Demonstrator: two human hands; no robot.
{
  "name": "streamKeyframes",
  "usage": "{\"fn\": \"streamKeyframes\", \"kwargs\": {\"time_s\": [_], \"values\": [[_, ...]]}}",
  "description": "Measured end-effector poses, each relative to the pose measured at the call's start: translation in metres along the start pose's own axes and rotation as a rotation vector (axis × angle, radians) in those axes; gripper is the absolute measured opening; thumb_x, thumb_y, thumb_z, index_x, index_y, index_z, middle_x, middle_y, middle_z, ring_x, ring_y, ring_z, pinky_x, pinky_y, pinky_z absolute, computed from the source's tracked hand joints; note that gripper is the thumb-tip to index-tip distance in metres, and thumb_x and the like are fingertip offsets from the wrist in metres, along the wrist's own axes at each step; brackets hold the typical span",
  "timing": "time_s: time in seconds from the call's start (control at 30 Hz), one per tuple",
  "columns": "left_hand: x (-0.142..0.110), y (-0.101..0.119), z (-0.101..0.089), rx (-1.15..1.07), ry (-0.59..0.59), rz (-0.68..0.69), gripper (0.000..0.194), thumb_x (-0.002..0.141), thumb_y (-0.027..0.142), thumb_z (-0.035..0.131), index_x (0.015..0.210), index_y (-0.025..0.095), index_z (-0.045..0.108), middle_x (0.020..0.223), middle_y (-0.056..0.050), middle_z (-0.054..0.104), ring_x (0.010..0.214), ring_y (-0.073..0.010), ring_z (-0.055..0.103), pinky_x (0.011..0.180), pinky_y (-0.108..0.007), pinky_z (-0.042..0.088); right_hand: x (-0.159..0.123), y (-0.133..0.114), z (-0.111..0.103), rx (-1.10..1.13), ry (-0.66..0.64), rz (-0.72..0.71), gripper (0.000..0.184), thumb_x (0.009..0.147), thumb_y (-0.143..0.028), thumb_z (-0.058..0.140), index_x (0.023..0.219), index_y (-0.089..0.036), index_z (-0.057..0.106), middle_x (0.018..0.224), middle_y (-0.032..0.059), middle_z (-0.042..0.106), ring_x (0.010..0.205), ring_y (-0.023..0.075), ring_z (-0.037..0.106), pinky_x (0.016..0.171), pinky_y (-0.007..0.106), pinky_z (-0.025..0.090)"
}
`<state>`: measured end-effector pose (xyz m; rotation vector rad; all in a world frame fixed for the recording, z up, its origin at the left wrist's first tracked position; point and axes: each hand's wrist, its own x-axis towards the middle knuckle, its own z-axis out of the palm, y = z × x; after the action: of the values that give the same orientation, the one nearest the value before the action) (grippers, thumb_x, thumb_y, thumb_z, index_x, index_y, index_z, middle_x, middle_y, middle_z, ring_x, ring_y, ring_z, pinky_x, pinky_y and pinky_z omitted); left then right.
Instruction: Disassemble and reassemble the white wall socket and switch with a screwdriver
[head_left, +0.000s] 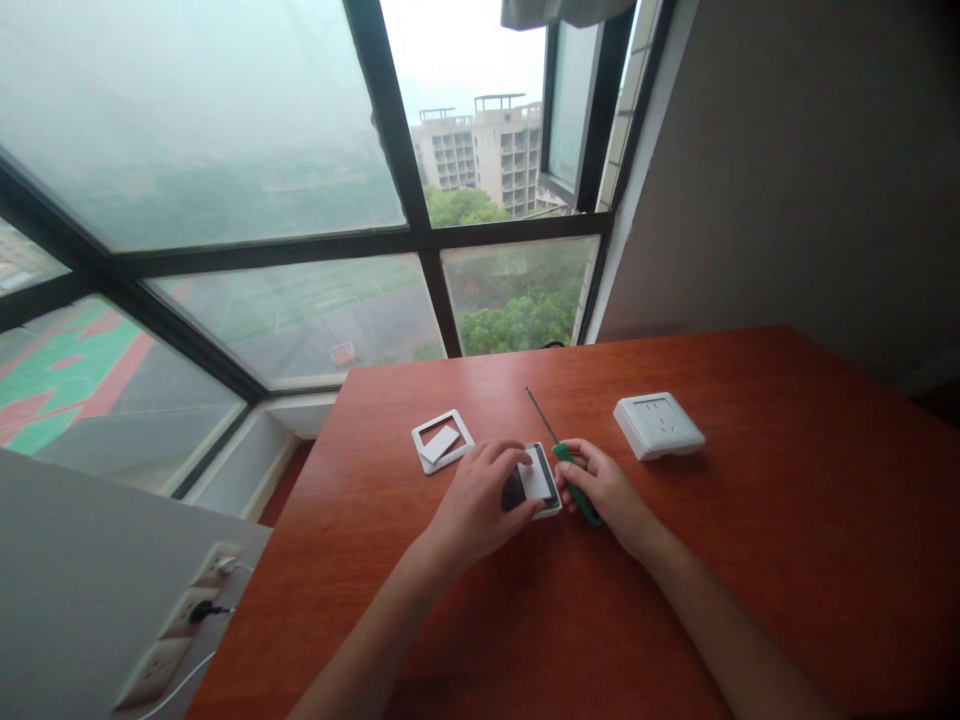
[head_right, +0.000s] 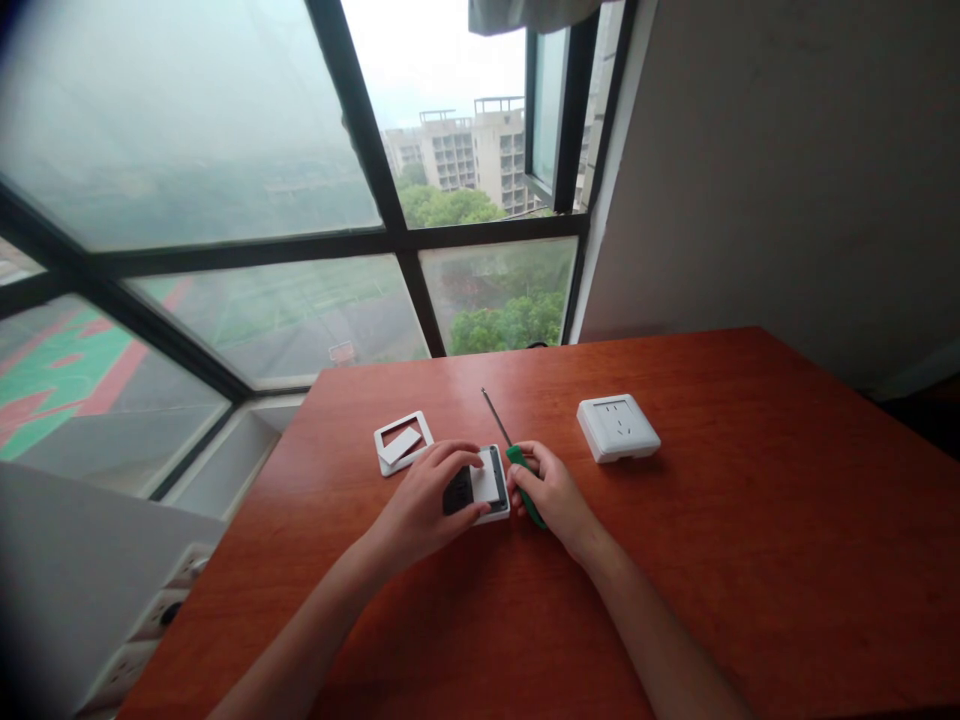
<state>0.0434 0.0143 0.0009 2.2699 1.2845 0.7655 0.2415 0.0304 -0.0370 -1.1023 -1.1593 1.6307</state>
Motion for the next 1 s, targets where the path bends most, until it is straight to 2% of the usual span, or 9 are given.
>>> {"fn": "streamKeyframes", "kwargs": {"time_s": [0.13, 0.27, 0.37, 0.53, 0.8, 1.0], "values": [[-0.001, -0.002, 0.001, -0.029, 0.057, -0.034, 0.039, 0.079, 0.022, 0.067, 0.116, 0.024, 0.056, 0.123, -0.01, 0.057, 0.113, -0.0275, 0.055, 0.098, -0.043, 0.043, 0.0, 0.0, 0.0, -0.007, 0.01, 0.002, 0.031, 0.078, -0.041, 0.064, 0.099, -0.021, 0.053, 0.069, -0.004, 0.058, 0.052, 0.0106, 0.054, 0.045, 0.023, 0.042], [-0.001, -0.01, 0.003, -0.121, 0.131, -0.088, 0.031, 0.083, 0.019, 0.061, 0.114, 0.021, 0.056, 0.119, -0.01, 0.06, 0.112, -0.0251, 0.056, 0.098, -0.04, 0.045, 0.0, 0.0, 0.001, -0.029, -0.014, -0.002, 0.031, 0.08, -0.042, 0.062, 0.101, -0.02, 0.054, 0.062, -0.0063, 0.054, 0.047, 0.0095, 0.049, 0.041, 0.021, 0.039], [0.001, -0.019, 0.009, -0.209, 0.17, -0.174, 0.028, 0.085, 0.021, 0.06, 0.113, 0.02, 0.058, 0.115, -0.009, 0.063, 0.108, -0.0245, 0.059, 0.095, -0.041, 0.048, 0.002, -0.001, 0.004, -0.105, -0.044, -0.018, 0.035, 0.082, -0.044, 0.06, 0.106, -0.019, 0.055, 0.052, -0.0083, 0.049, 0.042, 0.0097, 0.045, 0.038, 0.021, 0.037], [0.007, -0.026, 0.02, -0.316, 0.18, -0.335, 0.023, 0.084, 0.025, 0.061, 0.105, 0.018, 0.063, 0.108, -0.009, 0.068, 0.1, -0.0238, 0.064, 0.09, -0.04, 0.051, 0.007, -0.005, 0.01, -0.209, 0.005, 0.009, 0.041, 0.081, -0.047, 0.06, 0.11, -0.018, 0.056, 0.045, -0.0093, 0.048, 0.037, 0.0109, 0.046, 0.035, 0.02, 0.036], [0.01, -0.022, 0.026, -0.329, 0.191, -0.346, 0.02, 0.082, 0.023, 0.06, 0.101, 0.018, 0.064, 0.1, -0.006, 0.07, 0.092, -0.0217, 0.065, 0.084, -0.035, 0.052, 0.017, -0.01, 0.012, -0.344, -0.031, 0.115, 0.038, 0.082, -0.051, 0.059, 0.103, -0.019, 0.06, 0.044, -0.008, 0.048, 0.035, 0.0118, 0.048, 0.032, 0.021, 0.038], [0.01, -0.023, 0.028, -0.316, 0.198, -0.334, 0.019, 0.083, 0.024, 0.059, 0.1, 0.017, 0.064, 0.098, -0.006, 0.069, 0.091, -0.0213, 0.064, 0.082, -0.034, 0.051, 0.028, -0.011, 0.012, -0.398, -0.03, 0.077, 0.034, 0.079, -0.047, 0.064, 0.1, -0.02, 0.064, 0.052, -0.0048, 0.053, 0.038, 0.0118, 0.05, 0.033, 0.022, 0.04]]}}
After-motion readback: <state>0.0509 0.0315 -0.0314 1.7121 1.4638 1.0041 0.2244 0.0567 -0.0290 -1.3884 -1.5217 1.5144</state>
